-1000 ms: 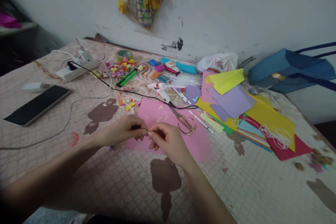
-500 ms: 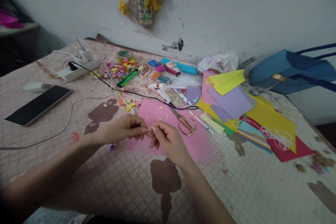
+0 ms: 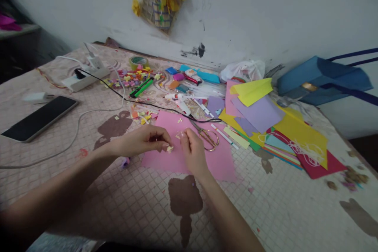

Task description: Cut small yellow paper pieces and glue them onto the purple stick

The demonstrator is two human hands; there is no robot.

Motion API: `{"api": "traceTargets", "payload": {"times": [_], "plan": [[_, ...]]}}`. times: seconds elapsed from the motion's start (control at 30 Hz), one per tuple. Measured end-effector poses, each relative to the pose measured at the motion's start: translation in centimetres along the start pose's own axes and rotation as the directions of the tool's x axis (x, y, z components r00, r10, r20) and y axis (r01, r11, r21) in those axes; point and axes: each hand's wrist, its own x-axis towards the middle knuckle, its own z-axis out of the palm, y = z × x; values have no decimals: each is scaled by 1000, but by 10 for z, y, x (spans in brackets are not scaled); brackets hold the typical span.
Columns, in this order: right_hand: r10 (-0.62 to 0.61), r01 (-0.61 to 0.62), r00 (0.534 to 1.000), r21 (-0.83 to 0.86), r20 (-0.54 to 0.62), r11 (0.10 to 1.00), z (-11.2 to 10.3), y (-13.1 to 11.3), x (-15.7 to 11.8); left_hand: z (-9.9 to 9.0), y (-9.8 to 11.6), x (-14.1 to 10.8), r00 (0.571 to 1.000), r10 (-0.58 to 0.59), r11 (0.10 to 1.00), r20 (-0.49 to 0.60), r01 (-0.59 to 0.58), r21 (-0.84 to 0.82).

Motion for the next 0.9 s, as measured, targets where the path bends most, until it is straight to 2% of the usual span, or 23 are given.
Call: {"api": "traceTargets", "payload": {"times": [0.07,0.2,0.3,0.47,0.77,0.9], "plan": [[68,-68,998,-39,2,997,-1,9,2,-2,-5,0,997,-13,997,-81,19,76],[135,-98,970,-186,200,978,-1,18,2,-1,-14,2,959,-58,923,-276,158,352],[153,-73,954,-295,259,953,5,19,1,3,-18,4,953,-58,874,-299,193,446],[164,-85,957,-309,240,947,16,17,-3,6,-23,4,954,-80,874,-289,207,440],[120,-107,956,-61,267,992,10,14,2,11,-27,5,972,-97,948,-213,156,276],[132,-158,951,71,280,985,9,12,2,10,-24,6,964,-126,951,-235,185,249]]}}
